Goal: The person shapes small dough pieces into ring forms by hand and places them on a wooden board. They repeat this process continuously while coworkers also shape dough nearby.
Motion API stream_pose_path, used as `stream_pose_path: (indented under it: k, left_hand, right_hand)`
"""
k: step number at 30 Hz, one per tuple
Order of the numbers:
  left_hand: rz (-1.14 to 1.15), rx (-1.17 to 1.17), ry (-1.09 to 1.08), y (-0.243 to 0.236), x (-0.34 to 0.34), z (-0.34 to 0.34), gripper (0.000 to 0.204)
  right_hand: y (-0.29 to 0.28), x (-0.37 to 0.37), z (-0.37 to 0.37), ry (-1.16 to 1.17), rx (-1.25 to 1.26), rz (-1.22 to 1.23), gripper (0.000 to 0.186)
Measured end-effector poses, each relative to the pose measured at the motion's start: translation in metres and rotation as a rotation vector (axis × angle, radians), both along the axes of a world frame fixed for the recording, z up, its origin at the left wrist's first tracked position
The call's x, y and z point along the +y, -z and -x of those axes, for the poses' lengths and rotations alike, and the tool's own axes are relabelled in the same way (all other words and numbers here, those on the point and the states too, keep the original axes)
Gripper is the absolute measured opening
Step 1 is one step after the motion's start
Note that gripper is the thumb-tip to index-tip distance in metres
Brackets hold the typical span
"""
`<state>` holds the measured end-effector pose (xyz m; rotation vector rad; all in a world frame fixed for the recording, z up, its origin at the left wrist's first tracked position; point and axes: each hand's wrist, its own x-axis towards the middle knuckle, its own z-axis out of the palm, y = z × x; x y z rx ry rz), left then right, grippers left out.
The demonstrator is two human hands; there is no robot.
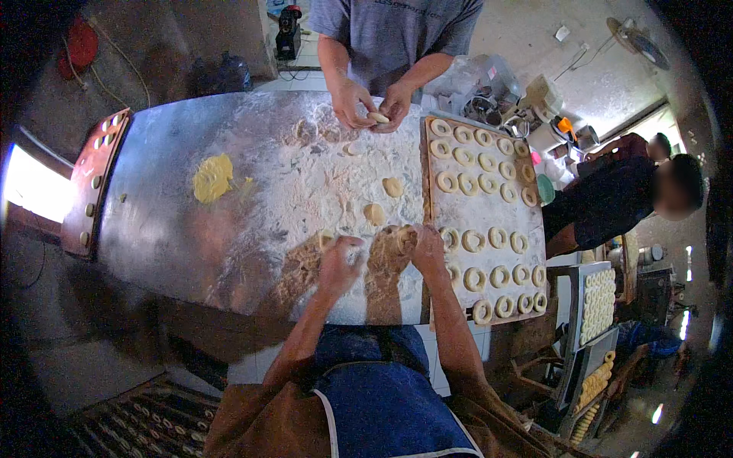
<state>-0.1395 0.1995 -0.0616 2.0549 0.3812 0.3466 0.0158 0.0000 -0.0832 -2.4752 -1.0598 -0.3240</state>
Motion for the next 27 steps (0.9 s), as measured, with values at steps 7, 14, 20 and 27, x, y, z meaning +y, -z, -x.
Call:
stream_pose_path:
  k: [7, 14, 20, 27]
  left_hand:
    - [0.422, -0.128, 0.061, -0.010, -0.046, -0.021, 0.024]
    - [0.840, -0.050, -0.001, 0.000, -0.061, -0.018, 0.025]
    - [0.547, 0.049, -0.017, -0.057, -0.060, -0.018, 0.019]
    - [1.569, -0.237, 0.031, -0.016, -0.095, -0.034, 0.040]
  right_hand:
    - [-0.067, 0.016, 0.041, 0.047, 0.803, -0.477, 0.024]
    - [-0.071, 0.001, 0.046, -0.001, 0.833, -0.388, 0.023]
    - [-0.090, 0.010, 0.057, 0.077, 0.870, -0.657, 0.052]
    - [-0.114, -0.014, 0.042, -0.212, 1.187, -0.573, 0.056]
